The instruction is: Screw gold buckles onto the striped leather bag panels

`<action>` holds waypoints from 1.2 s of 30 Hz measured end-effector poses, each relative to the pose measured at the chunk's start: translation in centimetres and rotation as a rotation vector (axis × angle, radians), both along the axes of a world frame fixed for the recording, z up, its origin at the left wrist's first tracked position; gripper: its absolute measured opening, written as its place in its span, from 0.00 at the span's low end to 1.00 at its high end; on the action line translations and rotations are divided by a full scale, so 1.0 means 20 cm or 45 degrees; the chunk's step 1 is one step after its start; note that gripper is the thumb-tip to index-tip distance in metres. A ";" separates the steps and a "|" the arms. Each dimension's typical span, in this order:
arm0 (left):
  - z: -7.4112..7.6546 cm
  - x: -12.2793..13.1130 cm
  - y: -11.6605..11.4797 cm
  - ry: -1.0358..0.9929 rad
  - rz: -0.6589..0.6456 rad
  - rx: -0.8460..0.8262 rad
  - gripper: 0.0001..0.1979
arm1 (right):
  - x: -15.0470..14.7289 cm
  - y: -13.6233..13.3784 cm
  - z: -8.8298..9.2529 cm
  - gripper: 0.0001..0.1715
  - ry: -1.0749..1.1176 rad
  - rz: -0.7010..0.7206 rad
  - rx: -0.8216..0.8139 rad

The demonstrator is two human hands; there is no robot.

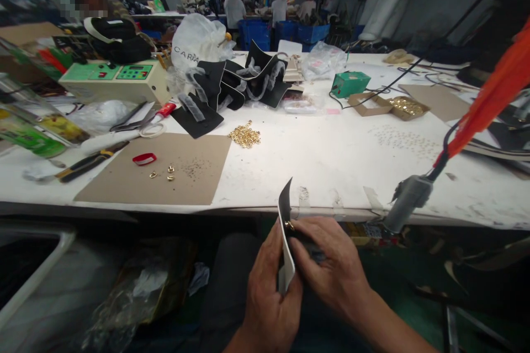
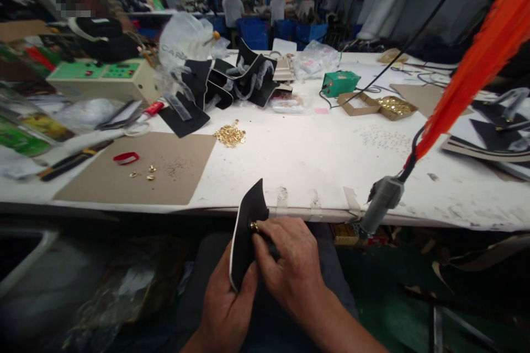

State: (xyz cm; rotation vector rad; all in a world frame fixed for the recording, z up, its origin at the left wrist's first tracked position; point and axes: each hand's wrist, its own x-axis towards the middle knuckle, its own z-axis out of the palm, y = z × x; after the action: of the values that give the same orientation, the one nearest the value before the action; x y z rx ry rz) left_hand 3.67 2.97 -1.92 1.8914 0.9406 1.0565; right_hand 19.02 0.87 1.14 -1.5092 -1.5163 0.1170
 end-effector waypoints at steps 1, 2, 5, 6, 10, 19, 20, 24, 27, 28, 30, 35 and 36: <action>0.00 0.00 -0.01 0.003 0.003 0.071 0.31 | 0.00 -0.02 0.01 0.17 0.009 0.040 -0.004; -0.01 0.00 -0.01 0.009 0.008 0.127 0.33 | 0.00 -0.04 0.03 0.22 0.016 0.085 -0.011; -0.01 -0.01 -0.03 0.025 0.003 0.170 0.40 | 0.00 -0.10 0.08 0.39 -0.013 0.221 -0.039; -0.01 -0.01 -0.03 0.025 -0.005 0.168 0.41 | 0.01 -0.13 0.09 0.43 -0.042 0.247 -0.051; -0.01 -0.01 -0.05 0.100 -0.001 0.341 0.47 | -0.01 -0.19 0.12 0.54 -0.146 0.263 -0.064; 0.07 -0.06 -0.12 0.030 0.022 0.653 0.42 | -0.01 -0.22 0.10 0.23 0.023 0.217 0.123; 0.08 -0.08 -0.12 0.000 0.029 0.604 0.37 | 0.01 -0.24 0.10 0.24 0.011 0.268 0.119; 0.13 -0.10 -0.10 -0.126 0.138 0.190 0.31 | 0.12 -0.33 0.09 0.31 -0.055 0.488 0.092; 0.16 -0.11 -0.05 -0.076 0.159 0.137 0.41 | 0.18 -0.38 0.07 0.33 -0.074 0.562 0.010; 0.18 -0.11 -0.03 -0.025 0.139 0.214 0.42 | 0.20 -0.39 0.07 0.32 -0.067 0.577 -0.034; 0.20 -0.11 0.01 0.075 0.043 0.387 0.36 | 0.22 -0.40 0.06 0.27 -0.059 0.590 -0.087; 0.23 -0.10 0.02 0.005 -0.248 0.270 0.22 | 0.26 -0.39 0.04 0.23 -0.081 0.618 -0.041; 0.23 -0.10 0.01 -0.023 -0.269 0.191 0.22 | 0.26 -0.39 0.04 0.24 -0.070 0.631 -0.050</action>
State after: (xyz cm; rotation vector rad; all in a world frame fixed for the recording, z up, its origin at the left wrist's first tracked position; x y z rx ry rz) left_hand 1.73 3.21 2.61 2.0491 0.6493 1.0390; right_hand 24.24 -6.94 1.91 -1.1446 -1.9161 0.3977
